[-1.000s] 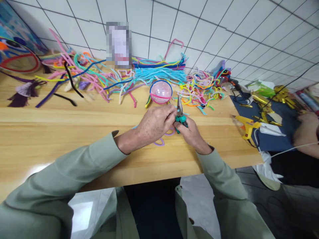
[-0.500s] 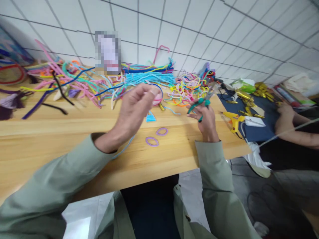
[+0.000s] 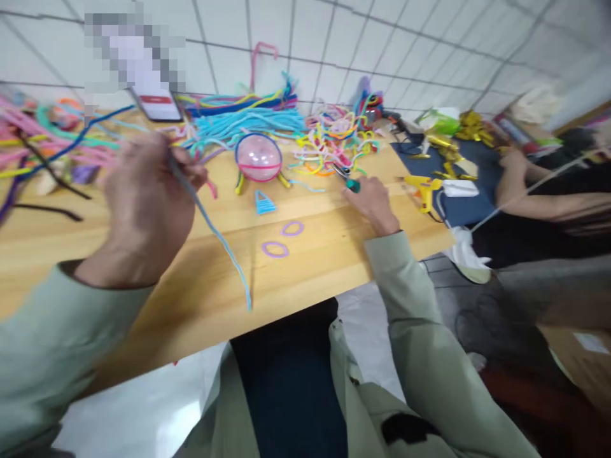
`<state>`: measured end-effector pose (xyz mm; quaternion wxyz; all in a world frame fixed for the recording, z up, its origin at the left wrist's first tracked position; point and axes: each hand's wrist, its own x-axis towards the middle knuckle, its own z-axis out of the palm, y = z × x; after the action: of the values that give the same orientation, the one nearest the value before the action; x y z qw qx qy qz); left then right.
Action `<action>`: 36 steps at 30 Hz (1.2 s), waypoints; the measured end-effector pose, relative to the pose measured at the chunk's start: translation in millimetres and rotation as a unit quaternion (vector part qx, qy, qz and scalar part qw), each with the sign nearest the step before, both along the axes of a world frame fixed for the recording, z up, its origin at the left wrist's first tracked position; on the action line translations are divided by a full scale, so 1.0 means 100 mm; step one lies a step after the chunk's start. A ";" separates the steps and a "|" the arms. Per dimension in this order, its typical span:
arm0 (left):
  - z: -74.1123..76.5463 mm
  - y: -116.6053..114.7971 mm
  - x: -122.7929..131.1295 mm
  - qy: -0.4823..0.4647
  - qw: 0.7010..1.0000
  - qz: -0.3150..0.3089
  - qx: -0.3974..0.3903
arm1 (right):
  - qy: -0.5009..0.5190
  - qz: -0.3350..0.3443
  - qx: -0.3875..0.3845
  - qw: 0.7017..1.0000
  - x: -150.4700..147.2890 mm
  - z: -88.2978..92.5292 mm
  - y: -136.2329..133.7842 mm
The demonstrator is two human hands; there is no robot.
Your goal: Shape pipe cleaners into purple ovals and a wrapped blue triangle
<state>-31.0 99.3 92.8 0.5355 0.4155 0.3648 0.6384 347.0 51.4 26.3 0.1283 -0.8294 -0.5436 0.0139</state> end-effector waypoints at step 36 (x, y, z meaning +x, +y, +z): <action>-0.98 0.20 -0.88 0.170 0.984 0.025 -0.050 | 0.328 0.182 0.125 0.919 -1.03 0.02 -0.96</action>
<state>-118.7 119.6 -5.7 0.4694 0.4814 0.4925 0.5527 243.7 -44.5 28.3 0.3967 -0.6428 -0.6098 0.2401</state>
